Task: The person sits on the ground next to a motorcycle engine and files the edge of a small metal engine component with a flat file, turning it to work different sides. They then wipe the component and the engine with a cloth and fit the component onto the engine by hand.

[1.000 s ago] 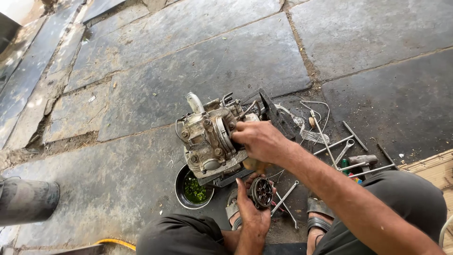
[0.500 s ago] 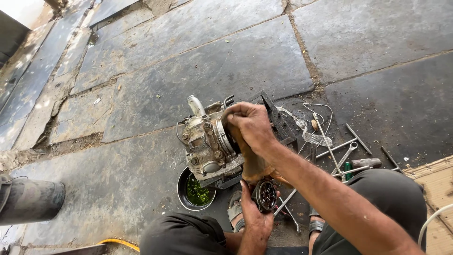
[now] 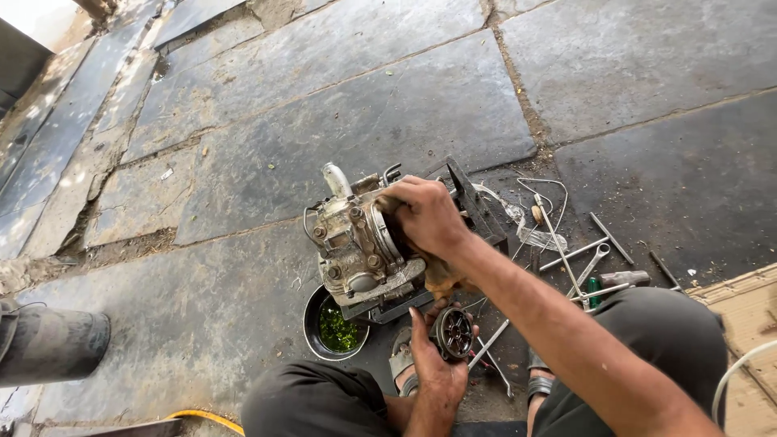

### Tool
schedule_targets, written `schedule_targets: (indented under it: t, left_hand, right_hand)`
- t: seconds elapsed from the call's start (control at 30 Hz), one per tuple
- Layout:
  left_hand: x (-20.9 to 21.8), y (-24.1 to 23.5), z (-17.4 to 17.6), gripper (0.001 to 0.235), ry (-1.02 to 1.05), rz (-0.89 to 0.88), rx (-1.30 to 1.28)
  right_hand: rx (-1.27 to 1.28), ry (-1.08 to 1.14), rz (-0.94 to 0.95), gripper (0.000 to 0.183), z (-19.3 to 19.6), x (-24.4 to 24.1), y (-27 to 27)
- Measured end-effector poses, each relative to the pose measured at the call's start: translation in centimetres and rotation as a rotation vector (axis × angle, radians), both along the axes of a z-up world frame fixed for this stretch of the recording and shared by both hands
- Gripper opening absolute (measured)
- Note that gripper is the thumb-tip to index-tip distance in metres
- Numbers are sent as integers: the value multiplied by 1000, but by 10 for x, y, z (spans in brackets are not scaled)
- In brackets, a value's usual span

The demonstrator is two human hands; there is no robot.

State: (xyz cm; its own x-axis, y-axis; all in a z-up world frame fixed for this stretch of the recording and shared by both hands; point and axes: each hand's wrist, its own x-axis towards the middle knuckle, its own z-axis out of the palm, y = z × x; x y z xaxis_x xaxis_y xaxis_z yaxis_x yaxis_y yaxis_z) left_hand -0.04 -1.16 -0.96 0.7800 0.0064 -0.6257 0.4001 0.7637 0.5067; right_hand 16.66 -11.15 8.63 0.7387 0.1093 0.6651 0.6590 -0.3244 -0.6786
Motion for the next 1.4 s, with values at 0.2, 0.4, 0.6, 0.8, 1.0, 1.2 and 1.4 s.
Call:
schedule_targets:
  t: [0.2, 0.4, 0.6, 0.8, 1.0, 1.2, 1.4]
  left_hand:
    - [-10, 3, 16, 63, -25, -47, -16]
    - [-13, 18, 29, 62, 87, 49, 75]
    - [-15, 21, 19, 60, -80, 122, -58]
    - [-16, 17, 16, 61, -160, 56, -89]
    - [-12, 19, 13, 61, -124, 62, -100]
    - [-11, 23, 12, 60, -138, 79, -114]
    - [-10, 17, 20, 62, -135, 80, -160]
  right_hand:
    - [237, 280, -126, 16, -7, 14, -38]
    - [-42, 636, -547, 12, -42, -1, -115]
    - [518, 835, -323, 16, -138, 5, -120]
    - [-94, 1294, -87, 55, -35, -37, -75]
    - [-1517, 554, -12, 70, -180, -37, -54]
    - [-1278, 734, 48, 61, -112, -46, -57]
    - [-919, 1046, 99, 36, -71, -36, -94]
